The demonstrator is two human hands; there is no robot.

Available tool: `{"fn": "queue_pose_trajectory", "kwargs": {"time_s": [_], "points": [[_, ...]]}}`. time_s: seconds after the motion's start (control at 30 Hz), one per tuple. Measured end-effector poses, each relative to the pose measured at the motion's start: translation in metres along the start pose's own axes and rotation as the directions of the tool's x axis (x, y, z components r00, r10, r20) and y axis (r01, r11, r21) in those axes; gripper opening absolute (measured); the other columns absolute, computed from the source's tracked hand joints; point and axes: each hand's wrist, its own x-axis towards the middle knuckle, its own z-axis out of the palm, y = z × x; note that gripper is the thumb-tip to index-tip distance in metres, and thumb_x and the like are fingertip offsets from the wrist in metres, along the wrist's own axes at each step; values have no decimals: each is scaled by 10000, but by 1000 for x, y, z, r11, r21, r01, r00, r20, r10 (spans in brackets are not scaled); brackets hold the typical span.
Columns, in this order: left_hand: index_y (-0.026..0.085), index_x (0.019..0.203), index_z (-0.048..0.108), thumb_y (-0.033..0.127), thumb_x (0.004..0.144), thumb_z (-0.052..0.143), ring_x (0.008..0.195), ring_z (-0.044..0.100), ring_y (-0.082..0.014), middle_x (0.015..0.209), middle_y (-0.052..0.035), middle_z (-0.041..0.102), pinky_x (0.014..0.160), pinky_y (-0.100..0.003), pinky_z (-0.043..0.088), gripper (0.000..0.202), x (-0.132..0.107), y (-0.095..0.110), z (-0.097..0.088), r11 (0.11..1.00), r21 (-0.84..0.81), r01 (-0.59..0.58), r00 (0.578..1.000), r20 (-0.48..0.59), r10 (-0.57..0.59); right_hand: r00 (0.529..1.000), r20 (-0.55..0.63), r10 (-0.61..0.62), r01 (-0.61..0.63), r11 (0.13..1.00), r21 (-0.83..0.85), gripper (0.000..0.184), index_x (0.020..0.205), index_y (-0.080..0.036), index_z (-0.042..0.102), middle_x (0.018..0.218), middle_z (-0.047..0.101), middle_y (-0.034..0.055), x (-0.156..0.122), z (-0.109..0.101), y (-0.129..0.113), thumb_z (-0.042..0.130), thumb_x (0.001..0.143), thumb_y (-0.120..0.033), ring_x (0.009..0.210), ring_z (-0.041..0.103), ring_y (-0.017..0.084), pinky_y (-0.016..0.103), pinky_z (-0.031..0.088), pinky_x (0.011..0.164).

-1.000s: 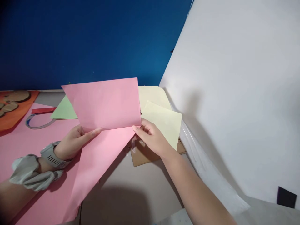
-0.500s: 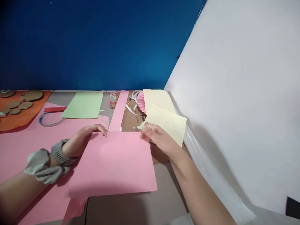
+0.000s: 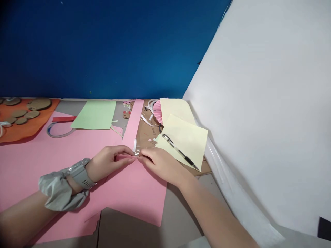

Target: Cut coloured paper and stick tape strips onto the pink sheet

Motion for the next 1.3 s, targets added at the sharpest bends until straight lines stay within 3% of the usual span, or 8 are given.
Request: {"fn": "queue_pose_trajectory", "kwargs": {"time_s": [0.33,0.53,0.67,0.87,1.0,1.17,1.23,1.3], "points": [[204,905,674,365,893,430,790,627,-172,861,-11,713,719,-265,451,292,0,5,0,999,38,-9,1000,17,8,997,-69,-37,34,999,-42,226,784,-211,536,756,616,-5,0,6,-7,398,959,-248,697,546,152,278,376,625],[196,874,624,368,892,402,557,500,-120,633,31,579,548,-234,398,281,0,-2,0,1000,16,25,1000,4,-25,986,-111,-123,104,981,-166,241,732,-214,497,708,579,-13,-1,4,2,395,929,-120,732,532,168,338,402,765],[195,855,600,358,878,423,570,513,-122,628,32,571,564,-233,416,242,0,-4,-1,998,-35,45,998,41,-43,985,-100,-138,115,971,-208,238,755,-216,506,722,577,-15,-3,0,6,394,919,-85,778,540,172,348,391,840],[186,858,610,330,865,448,632,574,-135,697,4,616,617,-254,456,217,0,-3,-3,995,-66,74,994,83,-68,993,-70,-100,80,965,-252,218,801,-223,543,776,603,-5,-10,-9,9,399,925,-116,771,531,177,304,378,673],[181,842,580,312,846,489,682,610,-144,714,-6,623,659,-273,496,160,0,-5,-1,967,-225,124,990,100,-104,993,-59,-101,85,968,-237,214,803,-222,549,780,602,-5,-11,-12,11,407,921,-113,769,533,170,293,372,669],[185,857,495,403,876,450,692,632,-143,795,-32,646,672,-303,528,223,-1,-5,1,862,-490,130,978,-79,-192,995,-39,-93,82,973,-214,215,784,-213,539,776,598,-9,-8,-14,11,409,924,-116,761,534,158,289,370,682],[185,982,510,432,841,522,677,618,-134,857,-40,661,646,-283,516,284,-2,-1,1,903,-418,102,984,-88,-152,996,-38,-81,73,979,-190,218,782,-212,547,785,606,-2,-8,-14,9,408,935,-145,767,542,163,291,372,679],[193,1048,557,411,780,620,644,583,-118,855,-20,667,613,-248,480,351,-4,4,0,975,-216,45,998,-28,-52,995,-28,-91,86,985,-147,214,808,-217,564,815,624,4,-7,-13,4,407,947,-173,787,551,168,295,379,689]]}}
